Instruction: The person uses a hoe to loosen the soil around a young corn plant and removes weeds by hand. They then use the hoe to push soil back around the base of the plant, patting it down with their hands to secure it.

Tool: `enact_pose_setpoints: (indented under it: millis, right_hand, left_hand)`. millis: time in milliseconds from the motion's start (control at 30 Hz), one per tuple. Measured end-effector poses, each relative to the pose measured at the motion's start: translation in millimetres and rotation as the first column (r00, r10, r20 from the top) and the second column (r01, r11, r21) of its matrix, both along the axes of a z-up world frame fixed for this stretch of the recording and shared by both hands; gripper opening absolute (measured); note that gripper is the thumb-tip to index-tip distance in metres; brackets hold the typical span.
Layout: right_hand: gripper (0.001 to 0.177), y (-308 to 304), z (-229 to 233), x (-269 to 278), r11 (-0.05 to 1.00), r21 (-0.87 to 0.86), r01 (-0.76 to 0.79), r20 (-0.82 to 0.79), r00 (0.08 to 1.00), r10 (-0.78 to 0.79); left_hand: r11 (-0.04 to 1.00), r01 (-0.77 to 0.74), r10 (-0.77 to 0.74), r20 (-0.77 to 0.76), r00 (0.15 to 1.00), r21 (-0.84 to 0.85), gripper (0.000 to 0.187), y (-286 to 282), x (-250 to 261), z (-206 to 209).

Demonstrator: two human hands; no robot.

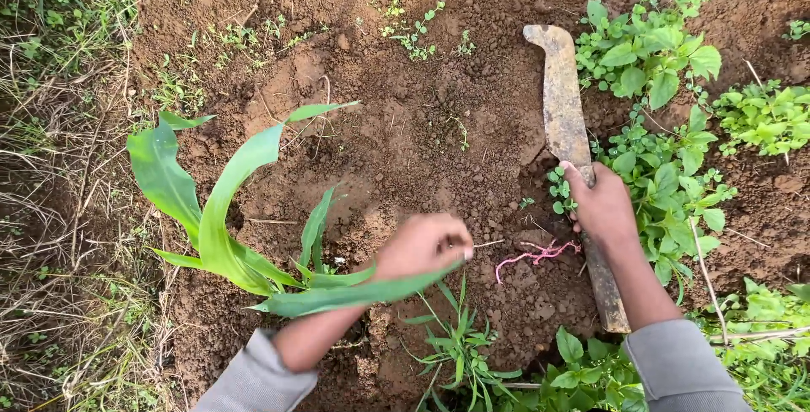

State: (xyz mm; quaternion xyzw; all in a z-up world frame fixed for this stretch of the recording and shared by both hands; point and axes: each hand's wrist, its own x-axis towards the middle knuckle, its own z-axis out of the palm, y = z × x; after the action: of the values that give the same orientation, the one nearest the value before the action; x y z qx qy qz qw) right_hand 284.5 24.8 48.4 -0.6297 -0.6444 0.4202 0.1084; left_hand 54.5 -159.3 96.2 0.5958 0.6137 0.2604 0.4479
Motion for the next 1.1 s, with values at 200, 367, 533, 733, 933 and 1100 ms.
enact_pose_setpoints:
  millis: [200,367,533,733,933,1100]
  right_hand:
    - [0.032,-1.7,2.5,-2.4,1.0,0.004,0.003,-0.016,1.0,-0.002]
    - [0.033,-2.9,3.3,-2.8,1.0,-0.01,-0.001,-0.016,1.0,0.001]
    - [0.034,-2.1,9.0,-8.5,1.0,0.01,-0.01,-0.028,1.0,0.01]
    - [0.034,-4.1,13.6,-10.3,1.0,0.014,-0.007,-0.039,0.999,0.008]
    - [0.064,-15.0,57.6,-32.7,0.988,-0.151,0.023,0.146,0.989,-0.001]
    - [0.064,-14.8,53.0,-32.5,0.991,-0.136,0.012,0.14,0.99,0.007]
  left_hand:
    - [0.83,-0.375,0.544,-0.449,0.709,0.413,0.036,116.9,-44.0,-75.6]
    - [0.811,-0.303,0.565,-0.539,0.624,0.5,0.016,137.4,-43.8,-107.6]
    - [0.738,-0.33,0.613,-0.38,0.693,0.588,0.004,134.0,-44.5,-97.5]
    - [0.798,-0.38,0.455,-0.055,0.889,0.469,0.003,80.8,-4.3,-62.2]
    - [0.966,0.044,-0.041,0.016,0.999,-0.255,0.026,-48.5,35.2,18.6]
    - [0.828,-0.523,0.539,-0.031,0.842,0.202,0.024,-108.5,9.9,-46.3]
